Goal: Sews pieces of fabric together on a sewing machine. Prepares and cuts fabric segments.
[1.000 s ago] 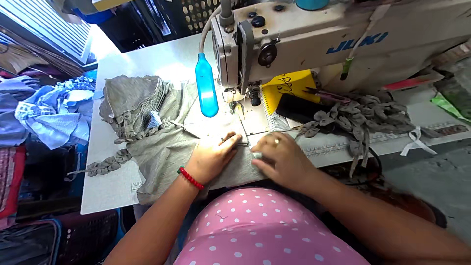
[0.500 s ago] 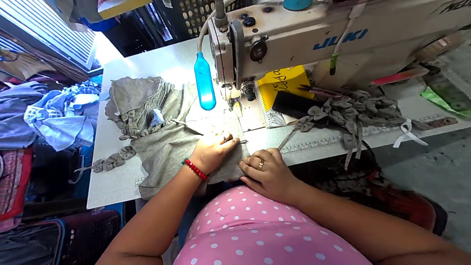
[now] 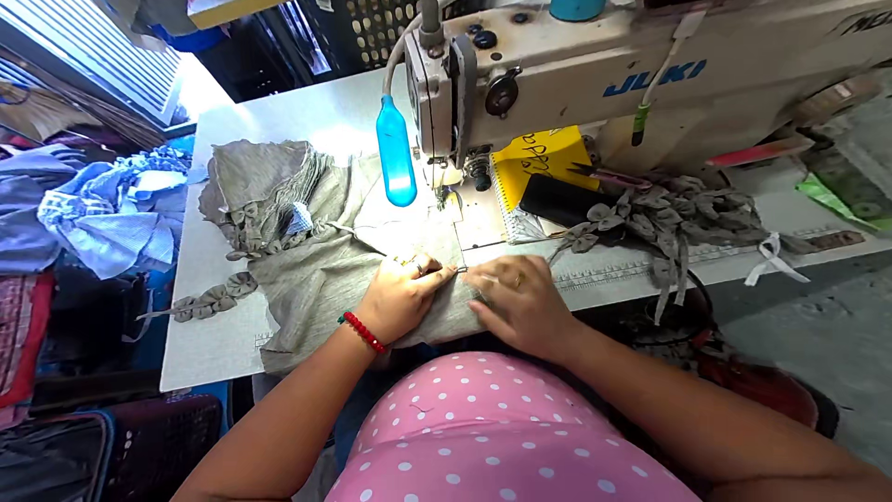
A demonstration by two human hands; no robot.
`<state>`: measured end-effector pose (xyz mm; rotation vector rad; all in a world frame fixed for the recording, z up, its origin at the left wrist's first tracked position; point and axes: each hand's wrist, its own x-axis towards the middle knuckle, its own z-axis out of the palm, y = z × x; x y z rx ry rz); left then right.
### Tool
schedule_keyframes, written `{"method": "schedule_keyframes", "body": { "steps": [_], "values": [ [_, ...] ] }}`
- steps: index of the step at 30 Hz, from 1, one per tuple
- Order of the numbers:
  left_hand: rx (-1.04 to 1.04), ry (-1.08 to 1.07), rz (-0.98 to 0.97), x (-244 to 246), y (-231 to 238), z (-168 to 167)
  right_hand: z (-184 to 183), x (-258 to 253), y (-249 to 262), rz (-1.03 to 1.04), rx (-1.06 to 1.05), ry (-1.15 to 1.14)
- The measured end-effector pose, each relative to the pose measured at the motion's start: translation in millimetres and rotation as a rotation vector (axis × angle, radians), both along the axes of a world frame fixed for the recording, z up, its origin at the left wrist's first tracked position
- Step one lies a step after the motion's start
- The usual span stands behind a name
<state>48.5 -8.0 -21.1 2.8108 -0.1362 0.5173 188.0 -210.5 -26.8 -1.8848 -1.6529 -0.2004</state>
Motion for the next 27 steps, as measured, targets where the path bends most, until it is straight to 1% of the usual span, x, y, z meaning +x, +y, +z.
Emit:
{"method": "schedule_keyframes", "body": {
  "steps": [2, 5, 7, 11, 17, 22, 27],
  "values": [
    [-0.005, 0.001, -0.010, 0, 2, -1, 2, 13, 11, 0.002, -0.038, -0.016],
    [-0.008, 0.006, -0.025, -1, 6, -1, -3, 19, 17, 0.068, -0.088, 0.006],
    [-0.008, 0.002, -0.036, -2, 7, -1, -5, 19, 17, 0.097, -0.092, 0.007],
    [-0.017, 0.005, -0.059, -4, 11, -2, -4, 16, 15, 0.149, -0.074, -0.079],
    [-0.071, 0.068, -0.134, -3, 24, -2, -2, 8, 16, 0.165, -0.054, -0.219],
    [-0.059, 0.053, -0.180, 7, 39, -2, 1, 6, 26, 0.165, -0.110, -0.307],
    [-0.071, 0.056, -0.165, 16, 52, -2, 4, 9, 41, 0.151, -0.155, -0.339]
  ]
}}
